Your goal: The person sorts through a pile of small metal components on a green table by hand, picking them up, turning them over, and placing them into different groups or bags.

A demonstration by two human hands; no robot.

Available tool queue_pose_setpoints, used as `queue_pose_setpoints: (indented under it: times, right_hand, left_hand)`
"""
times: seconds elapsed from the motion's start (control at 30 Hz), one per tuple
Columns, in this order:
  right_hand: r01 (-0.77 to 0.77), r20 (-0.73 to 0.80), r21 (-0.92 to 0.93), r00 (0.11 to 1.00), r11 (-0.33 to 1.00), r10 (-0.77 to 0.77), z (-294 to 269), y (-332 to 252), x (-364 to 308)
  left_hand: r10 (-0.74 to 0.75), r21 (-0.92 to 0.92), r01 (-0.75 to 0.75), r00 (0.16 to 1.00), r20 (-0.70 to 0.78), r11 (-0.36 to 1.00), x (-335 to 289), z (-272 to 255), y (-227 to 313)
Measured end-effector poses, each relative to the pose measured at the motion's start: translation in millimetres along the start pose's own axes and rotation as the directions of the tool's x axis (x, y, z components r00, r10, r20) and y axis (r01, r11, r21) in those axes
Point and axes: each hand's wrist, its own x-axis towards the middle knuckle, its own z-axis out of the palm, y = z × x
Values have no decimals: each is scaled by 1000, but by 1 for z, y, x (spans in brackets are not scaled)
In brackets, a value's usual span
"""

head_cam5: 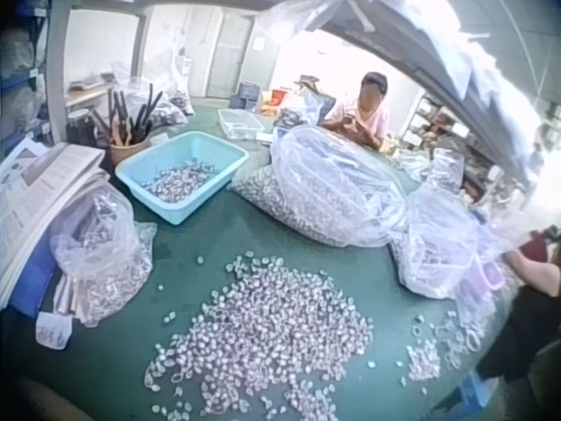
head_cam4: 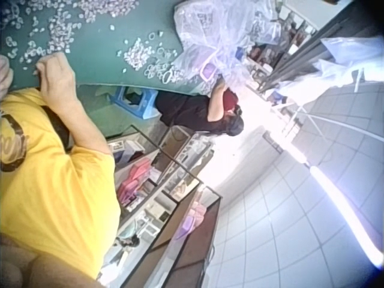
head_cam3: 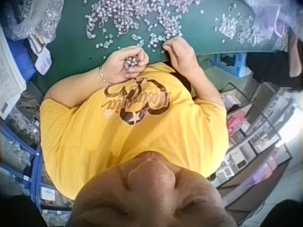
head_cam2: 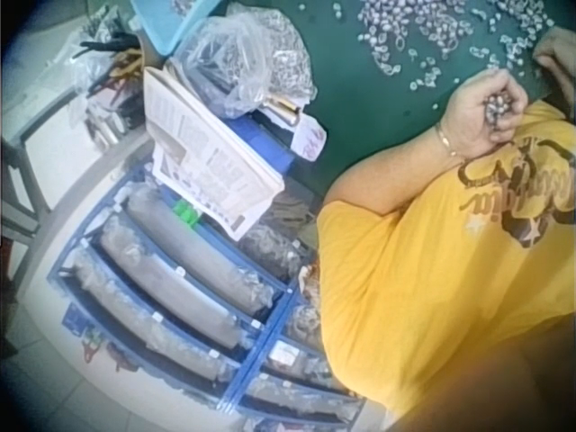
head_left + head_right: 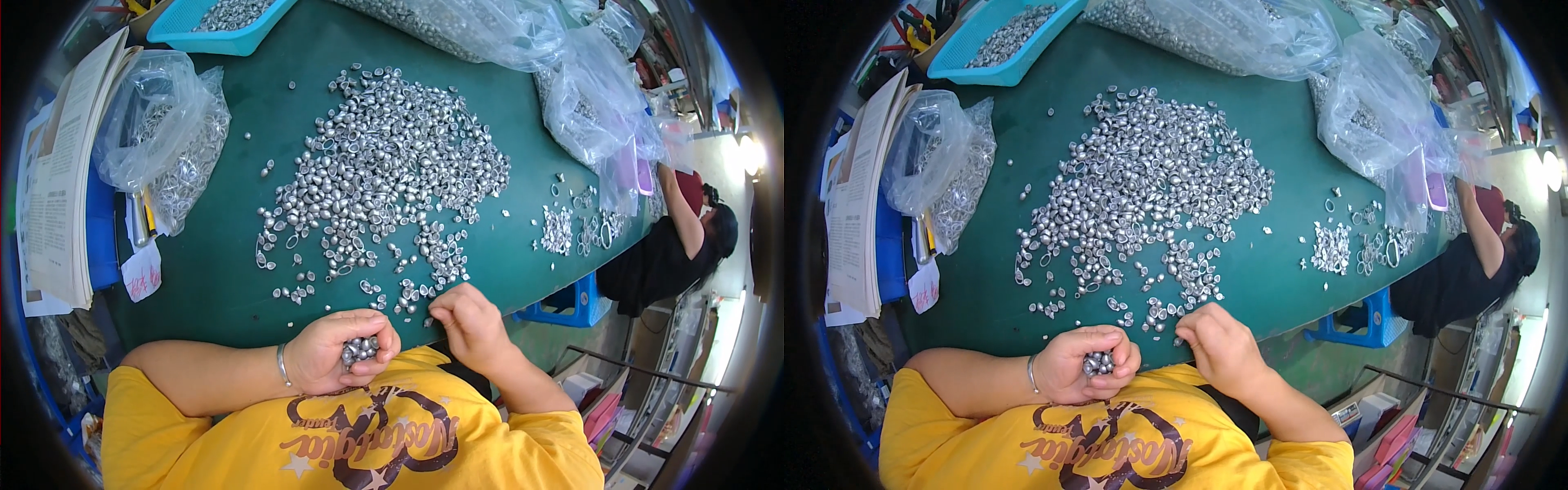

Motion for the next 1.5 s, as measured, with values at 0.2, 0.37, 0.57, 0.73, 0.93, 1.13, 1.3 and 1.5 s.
queue_pose_setpoints:
  times: [0.2,0.37,0.57,0.73,0.93,1.13,1.3,1.5]
  right_hand:
    - [-7,138,44,990,999,0,-7,-2,-4]
    - [-103,158,159,984,982,78,-10,-1,-2]
    - [-514,357,664,856,544,373,-12,5,-9]
    - [-534,497,844,809,42,314,-14,13,-10]
    - [-431,300,859,862,276,409,-18,19,1]
    - [-48,67,63,997,997,44,-9,2,19]
    - [-59,11,72,998,996,58,-6,8,12]
    - [-558,424,812,766,173,483,-17,7,7]
  left_hand:
    - [9,-1,-9,1000,-2,1000,1,1,-1]
    - [10,1,-10,1000,2,1000,0,1,0]
    - [4,6,-4,1000,19,1000,0,0,0]
    - [0,-3,0,1000,21,1000,0,0,1]
    - [-15,-19,16,999,33,1000,1,-2,1]
    - [6,-13,-6,1000,18,1000,-1,0,0]
    - [0,-21,0,1000,16,1000,1,0,1]
    - [5,-12,-5,1000,27,1000,0,0,1]
